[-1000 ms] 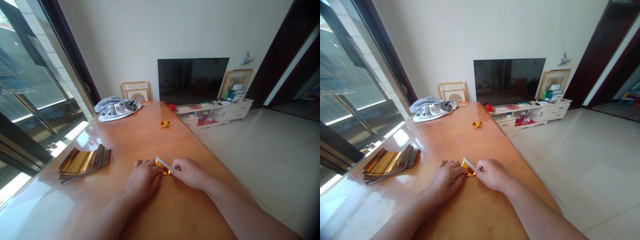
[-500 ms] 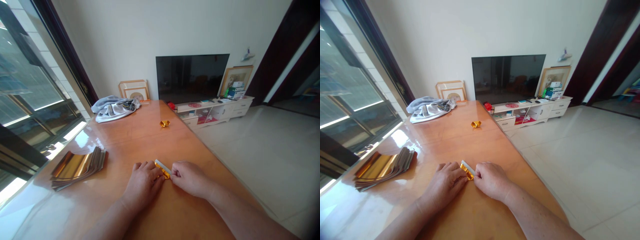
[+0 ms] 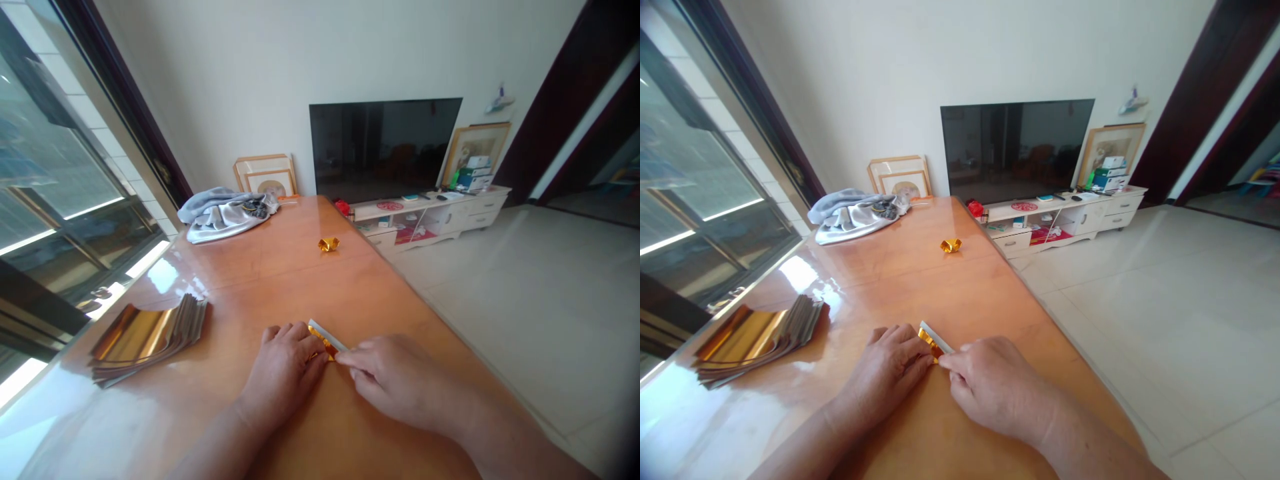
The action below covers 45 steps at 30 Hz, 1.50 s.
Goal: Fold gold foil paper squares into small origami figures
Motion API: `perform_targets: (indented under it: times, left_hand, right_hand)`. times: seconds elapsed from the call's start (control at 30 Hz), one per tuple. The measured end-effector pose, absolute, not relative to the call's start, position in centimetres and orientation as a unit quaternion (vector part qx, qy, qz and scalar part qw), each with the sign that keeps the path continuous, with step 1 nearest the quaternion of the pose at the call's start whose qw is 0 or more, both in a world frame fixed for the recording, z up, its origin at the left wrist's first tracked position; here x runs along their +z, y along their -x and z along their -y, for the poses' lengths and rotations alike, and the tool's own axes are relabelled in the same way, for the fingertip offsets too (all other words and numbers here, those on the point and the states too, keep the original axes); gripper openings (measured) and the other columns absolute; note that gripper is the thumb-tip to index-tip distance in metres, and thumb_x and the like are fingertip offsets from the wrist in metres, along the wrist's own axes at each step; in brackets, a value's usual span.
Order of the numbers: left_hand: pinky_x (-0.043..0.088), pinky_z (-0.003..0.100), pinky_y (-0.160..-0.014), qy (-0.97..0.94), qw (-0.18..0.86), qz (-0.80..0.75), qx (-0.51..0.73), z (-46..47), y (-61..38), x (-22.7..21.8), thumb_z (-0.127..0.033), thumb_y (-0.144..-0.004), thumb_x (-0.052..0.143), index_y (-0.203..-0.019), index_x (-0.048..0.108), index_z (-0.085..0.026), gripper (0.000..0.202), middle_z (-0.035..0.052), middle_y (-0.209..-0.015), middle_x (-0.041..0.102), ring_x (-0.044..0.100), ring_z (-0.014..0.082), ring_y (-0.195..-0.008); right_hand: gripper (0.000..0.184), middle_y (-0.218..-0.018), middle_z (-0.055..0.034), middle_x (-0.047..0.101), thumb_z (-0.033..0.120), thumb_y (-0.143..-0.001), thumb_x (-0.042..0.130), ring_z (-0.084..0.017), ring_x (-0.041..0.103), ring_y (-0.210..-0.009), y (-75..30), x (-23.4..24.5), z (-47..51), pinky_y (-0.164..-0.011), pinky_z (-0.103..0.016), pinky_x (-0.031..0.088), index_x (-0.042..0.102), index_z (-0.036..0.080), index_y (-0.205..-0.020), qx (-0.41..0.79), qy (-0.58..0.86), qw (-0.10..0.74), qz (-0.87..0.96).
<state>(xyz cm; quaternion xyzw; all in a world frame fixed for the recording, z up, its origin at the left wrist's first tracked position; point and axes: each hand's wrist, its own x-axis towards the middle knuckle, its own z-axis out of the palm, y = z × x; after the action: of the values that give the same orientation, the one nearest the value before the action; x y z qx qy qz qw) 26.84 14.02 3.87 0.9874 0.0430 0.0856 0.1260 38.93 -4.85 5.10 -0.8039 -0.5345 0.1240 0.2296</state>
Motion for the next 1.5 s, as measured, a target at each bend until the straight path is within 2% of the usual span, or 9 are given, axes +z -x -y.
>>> perform_targets:
  times: [0.1, 0.27, 0.53, 0.73, 0.87, 1.1, 1.23, 1.33, 1.5]
  left_hand:
    - [0.034, 0.035, -0.084, -0.988, 0.121, -0.042, 0.083, -14.1, -26.9, 3.8, -0.031, -0.098, 0.05, -0.09, 0.066, -0.027, 0.018, 0.0019, -0.098, 0.063, 0.056, 0.0204, -0.093]
    - [0.034, 0.035, -0.083, -0.989, 0.117, -0.049, 0.079, -14.0, -26.9, 3.9, -0.032, -0.098, 0.048, -0.086, 0.065, -0.026, 0.021, 0.0011, -0.095, 0.062, 0.056, 0.0198, -0.091]
    - [0.034, 0.034, -0.083, -0.987, 0.132, -0.064, 0.072, -14.1, -27.2, 3.7, -0.031, -0.098, 0.049, -0.082, 0.065, -0.025, 0.023, 0.0008, -0.094, 0.062, 0.055, 0.019, -0.089]
    - [0.034, 0.036, -0.085, -0.985, 0.136, -0.069, 0.079, -14.2, -27.3, 3.2, -0.032, -0.096, 0.053, -0.095, 0.068, -0.03, 0.015, 0.001, -0.1, 0.063, 0.055, 0.0206, -0.095]
    - [0.033, 0.039, -0.091, -0.985, 0.148, -0.042, 0.082, -14.4, -27.2, 3.4, -0.032, -0.098, 0.049, -0.109, 0.069, -0.039, 0.023, 0.0006, -0.104, 0.064, 0.056, 0.0214, -0.1]
    - [0.033, 0.038, -0.095, -0.978, 0.199, -0.019, 0.064, -15.5, -27.3, 3.4, -0.028, -0.096, 0.053, -0.11, 0.071, -0.041, 0.026, -0.0011, -0.1, 0.065, 0.059, 0.0184, -0.099]
    - [0.034, 0.038, -0.095, -0.979, 0.195, -0.006, 0.059, -16.0, -27.4, 3.2, -0.022, -0.094, 0.053, -0.114, 0.07, -0.042, 0.032, -0.0017, -0.101, 0.066, 0.059, 0.0183, -0.101]
    - [0.034, 0.038, -0.094, -0.981, 0.184, -0.007, 0.056, -16.0, -27.4, 3.1, -0.023, -0.093, 0.054, -0.112, 0.071, -0.042, 0.032, -0.0017, -0.099, 0.066, 0.059, 0.0184, -0.098]
    - [0.035, 0.039, -0.093, -0.981, 0.182, -0.013, 0.059, -16.0, -27.3, 3.0, -0.024, -0.093, 0.054, -0.108, 0.073, -0.041, 0.03, -0.0012, -0.1, 0.067, 0.059, 0.0198, -0.099]
  right_hand:
    - [0.035, -0.093, -0.0024, 0.078, 0.025, -0.09, 0.054, -0.023, 0.069, -0.08, -38.5, 4.8, 5.1, -0.07, -0.032, 0.038, 0.07, 0.034, -0.119, 0.098, 0.793, 0.164, 0.579]
    - [0.037, -0.095, -0.0063, 0.079, 0.03, -0.092, 0.052, -0.026, 0.071, -0.084, -38.3, 4.6, 5.4, -0.073, -0.034, 0.04, 0.067, 0.03, -0.126, 0.086, 0.815, 0.109, 0.563]
    - [0.044, -0.094, -0.0065, 0.079, 0.036, -0.097, 0.045, -0.028, 0.072, -0.078, -37.5, 5.6, 5.7, -0.065, -0.035, 0.04, 0.057, 0.033, -0.139, 0.073, 0.825, 0.045, 0.559]
    - [0.043, -0.094, -0.0062, 0.079, 0.037, -0.097, 0.045, -0.028, 0.072, -0.078, -37.7, 5.8, 5.7, -0.063, -0.034, 0.039, 0.058, 0.034, -0.138, 0.072, 0.824, 0.037, 0.561]
    - [0.043, -0.092, -0.0051, 0.079, 0.038, -0.097, 0.046, -0.028, 0.072, -0.077, -37.7, 5.7, 5.7, -0.062, -0.034, 0.037, 0.057, 0.036, -0.138, 0.065, 0.825, 0.035, 0.561]
    - [0.045, -0.084, -0.0074, 0.077, 0.038, -0.098, 0.046, -0.027, 0.07, -0.072, -37.4, 5.3, 6.1, -0.059, -0.032, 0.033, 0.054, 0.032, -0.142, 0.044, 0.824, 0.013, 0.565]
    - [0.045, -0.078, -0.0073, 0.076, 0.039, -0.098, 0.049, -0.025, 0.068, -0.067, -37.1, 4.6, 5.9, -0.057, -0.031, 0.029, 0.054, 0.028, -0.142, 0.019, 0.821, -0.002, 0.571]
    - [0.042, -0.074, -0.0071, 0.075, 0.038, -0.1, 0.044, -0.023, 0.067, -0.062, -36.7, 4.3, 5.3, -0.056, -0.031, 0.029, 0.057, 0.025, -0.138, 0.0, 0.827, -0.015, 0.563]
    - [0.036, -0.092, -0.0081, 0.077, 0.036, -0.102, 0.041, -0.024, 0.068, -0.078, -35.9, 4.3, 4.4, -0.066, -0.034, 0.036, 0.064, 0.023, -0.125, -0.034, 0.823, 0.022, 0.567]
